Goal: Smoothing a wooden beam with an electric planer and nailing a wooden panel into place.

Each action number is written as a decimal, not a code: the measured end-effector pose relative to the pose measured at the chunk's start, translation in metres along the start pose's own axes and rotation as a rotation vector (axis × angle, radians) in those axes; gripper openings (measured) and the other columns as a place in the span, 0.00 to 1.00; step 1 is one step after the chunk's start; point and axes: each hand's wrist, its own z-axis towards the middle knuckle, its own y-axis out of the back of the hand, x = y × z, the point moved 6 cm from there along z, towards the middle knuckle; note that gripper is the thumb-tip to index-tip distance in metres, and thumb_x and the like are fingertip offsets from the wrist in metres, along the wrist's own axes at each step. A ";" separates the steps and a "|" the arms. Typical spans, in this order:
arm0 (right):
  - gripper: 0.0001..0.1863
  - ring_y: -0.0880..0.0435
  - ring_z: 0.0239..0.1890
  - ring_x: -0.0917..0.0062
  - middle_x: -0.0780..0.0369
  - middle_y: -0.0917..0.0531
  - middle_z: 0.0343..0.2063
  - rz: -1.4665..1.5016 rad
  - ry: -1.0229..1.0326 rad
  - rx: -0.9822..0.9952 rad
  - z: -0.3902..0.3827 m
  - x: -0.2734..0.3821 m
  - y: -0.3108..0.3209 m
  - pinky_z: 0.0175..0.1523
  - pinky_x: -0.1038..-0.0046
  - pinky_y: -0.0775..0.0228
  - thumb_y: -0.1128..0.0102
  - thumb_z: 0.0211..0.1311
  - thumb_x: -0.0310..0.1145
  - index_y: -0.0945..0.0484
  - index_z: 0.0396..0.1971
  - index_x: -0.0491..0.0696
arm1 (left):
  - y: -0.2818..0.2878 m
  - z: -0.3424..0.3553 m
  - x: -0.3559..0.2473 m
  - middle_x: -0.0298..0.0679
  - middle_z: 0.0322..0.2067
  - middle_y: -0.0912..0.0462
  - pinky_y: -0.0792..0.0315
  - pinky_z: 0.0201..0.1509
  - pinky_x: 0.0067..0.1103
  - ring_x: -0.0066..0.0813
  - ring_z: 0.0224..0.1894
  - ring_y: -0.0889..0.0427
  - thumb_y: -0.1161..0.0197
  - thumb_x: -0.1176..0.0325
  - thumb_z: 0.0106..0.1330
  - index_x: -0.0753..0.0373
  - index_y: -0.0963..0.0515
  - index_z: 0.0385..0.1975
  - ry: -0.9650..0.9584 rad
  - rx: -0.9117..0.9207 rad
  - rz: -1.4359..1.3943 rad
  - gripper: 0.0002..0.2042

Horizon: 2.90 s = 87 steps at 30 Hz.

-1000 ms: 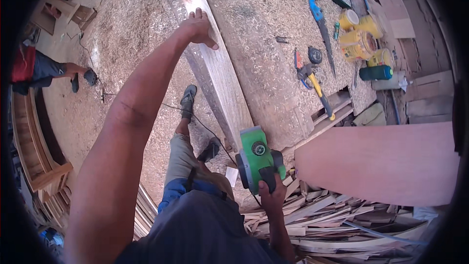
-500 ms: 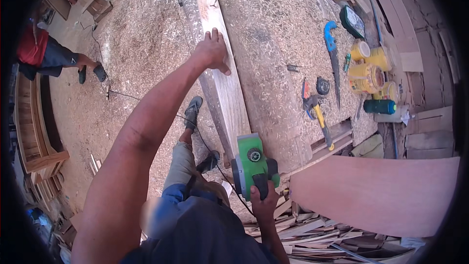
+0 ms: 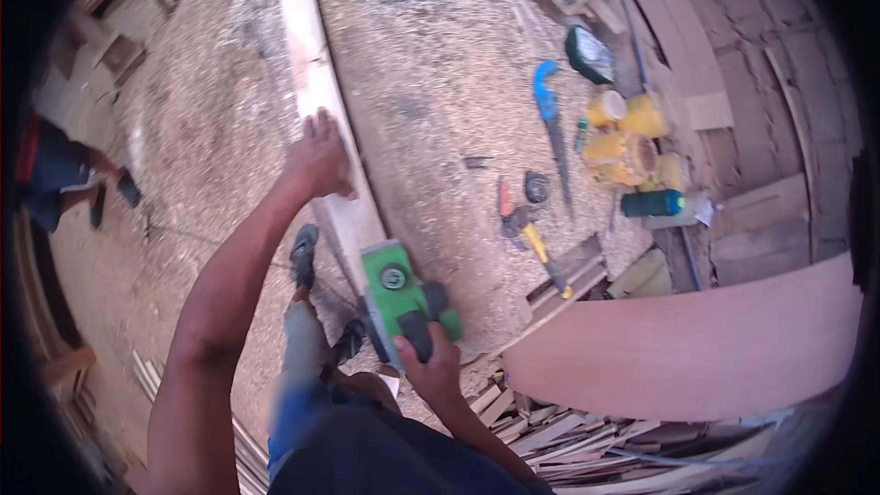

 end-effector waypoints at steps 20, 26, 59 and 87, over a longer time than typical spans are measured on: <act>0.32 0.09 0.43 0.47 0.42 0.11 0.40 0.104 -0.047 -0.018 0.159 0.100 -0.070 0.50 0.52 0.17 0.31 0.74 0.58 0.17 0.51 0.38 | -0.119 -0.216 -0.032 0.44 0.37 0.25 0.28 0.51 0.35 0.35 0.42 0.25 0.46 0.53 0.87 0.67 0.27 0.47 0.433 -0.627 -1.614 0.19; 0.24 0.14 0.24 0.72 0.59 0.14 0.29 0.187 -0.030 -0.038 0.162 0.080 -0.084 0.29 0.65 0.20 0.31 0.78 0.51 0.17 0.46 0.41 | -0.188 -0.309 -0.156 0.39 0.46 0.17 0.24 0.56 0.32 0.30 0.48 0.20 0.38 0.59 0.83 0.66 0.23 0.59 -0.030 0.397 -1.826 0.17; 0.30 0.20 0.16 0.77 0.62 0.20 0.19 0.266 0.034 0.006 0.585 0.319 -0.222 0.20 0.70 0.24 0.33 0.77 0.58 0.16 0.41 0.39 | -0.221 -0.068 0.313 0.54 0.43 0.15 0.21 0.51 0.52 0.63 0.46 0.14 0.39 0.60 0.80 0.58 0.16 0.44 0.712 -0.336 -0.629 0.09; 0.30 0.21 0.14 0.76 0.62 0.20 0.18 0.215 0.087 -0.042 0.738 0.386 -0.280 0.19 0.69 0.26 0.33 0.77 0.57 0.17 0.36 0.39 | 0.107 0.137 0.191 0.44 0.49 0.14 0.21 0.62 0.42 0.50 0.56 0.15 0.31 0.64 0.67 0.60 0.14 0.50 -0.426 -0.528 -0.711 0.14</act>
